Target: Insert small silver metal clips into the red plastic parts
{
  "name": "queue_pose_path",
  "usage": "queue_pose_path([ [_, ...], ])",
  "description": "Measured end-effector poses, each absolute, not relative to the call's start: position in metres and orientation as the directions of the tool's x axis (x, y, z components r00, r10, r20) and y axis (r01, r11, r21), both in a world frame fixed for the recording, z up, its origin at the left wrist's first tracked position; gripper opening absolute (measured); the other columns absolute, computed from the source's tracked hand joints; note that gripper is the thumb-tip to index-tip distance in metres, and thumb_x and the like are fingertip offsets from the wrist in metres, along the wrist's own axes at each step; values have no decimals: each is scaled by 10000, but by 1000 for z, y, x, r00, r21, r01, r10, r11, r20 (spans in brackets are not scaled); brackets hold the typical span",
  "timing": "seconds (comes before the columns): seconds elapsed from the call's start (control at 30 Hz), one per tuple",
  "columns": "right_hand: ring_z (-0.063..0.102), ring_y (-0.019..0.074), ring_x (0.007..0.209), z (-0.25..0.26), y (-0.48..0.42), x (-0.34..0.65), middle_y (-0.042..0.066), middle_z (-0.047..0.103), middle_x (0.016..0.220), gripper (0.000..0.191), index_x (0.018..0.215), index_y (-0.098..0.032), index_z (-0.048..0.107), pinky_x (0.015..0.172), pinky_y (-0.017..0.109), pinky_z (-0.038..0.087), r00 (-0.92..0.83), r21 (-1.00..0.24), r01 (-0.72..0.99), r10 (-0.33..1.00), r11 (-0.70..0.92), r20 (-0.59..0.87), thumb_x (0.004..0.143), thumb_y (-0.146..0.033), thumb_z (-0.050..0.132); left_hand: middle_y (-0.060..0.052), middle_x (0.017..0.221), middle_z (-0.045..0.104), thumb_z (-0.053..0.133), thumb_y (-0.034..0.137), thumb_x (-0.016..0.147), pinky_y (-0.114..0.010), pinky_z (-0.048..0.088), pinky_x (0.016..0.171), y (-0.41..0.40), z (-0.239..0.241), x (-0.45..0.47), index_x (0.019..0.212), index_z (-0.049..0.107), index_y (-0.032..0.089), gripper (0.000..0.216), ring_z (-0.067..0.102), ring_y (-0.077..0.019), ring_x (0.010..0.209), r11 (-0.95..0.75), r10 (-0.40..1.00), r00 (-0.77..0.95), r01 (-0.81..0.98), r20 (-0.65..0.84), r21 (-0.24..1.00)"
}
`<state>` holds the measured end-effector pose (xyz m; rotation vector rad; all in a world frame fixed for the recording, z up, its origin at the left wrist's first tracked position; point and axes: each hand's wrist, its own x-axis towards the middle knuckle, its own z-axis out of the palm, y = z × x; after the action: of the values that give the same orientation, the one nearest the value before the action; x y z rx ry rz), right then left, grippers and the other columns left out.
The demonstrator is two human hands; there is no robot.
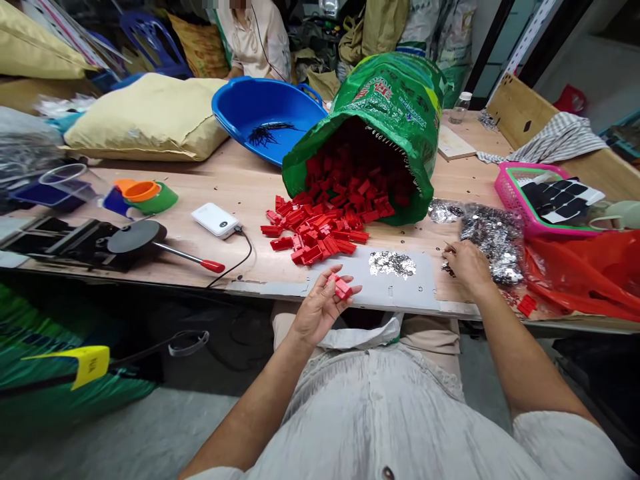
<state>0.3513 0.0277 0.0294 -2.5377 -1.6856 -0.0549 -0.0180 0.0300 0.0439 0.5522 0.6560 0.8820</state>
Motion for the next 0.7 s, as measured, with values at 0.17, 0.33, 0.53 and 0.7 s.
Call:
queue_pose_path([
  [0.17,616,234,859,31,32,351,111,667,971,261,965,-202,740,712,325,421,382,-17,924,922,-382,62,896,-330,522,-50,1055,670,740,319,817,-216,537,676,25,40,-12,1185,539,230,429,710,-205,954,571,808,489,-511,-329,642],
  [0.33,621,234,824,27,32,354,115,688,948,219,903,-202,742,687,331,426,372,-64,928,925,-368,80,856,-323,565,-64,1087,678,768,293,788,-238,543,717,19,43,-5,1099,504,221,414,696,-225,1024,552,815,479,-472,-326,688],
  [0.53,639,225,833,21,31,360,75,714,927,237,878,-217,741,764,348,460,325,-415,884,922,-215,213,841,-369,563,-15,1037,634,775,275,779,-300,568,846,16,48,-5,1182,549,232,464,703,-223,1012,568,792,532,-464,-298,680],
  [0.7,607,172,606,20,23,360,37,711,776,294,912,-206,717,615,304,456,410,-658,728,892,-196,189,830,-454,581,-12,970,640,788,241,758,-323,585,807,12,50,-5,1244,527,246,552,718,-206,908,640,737,605,-483,-300,598],
])
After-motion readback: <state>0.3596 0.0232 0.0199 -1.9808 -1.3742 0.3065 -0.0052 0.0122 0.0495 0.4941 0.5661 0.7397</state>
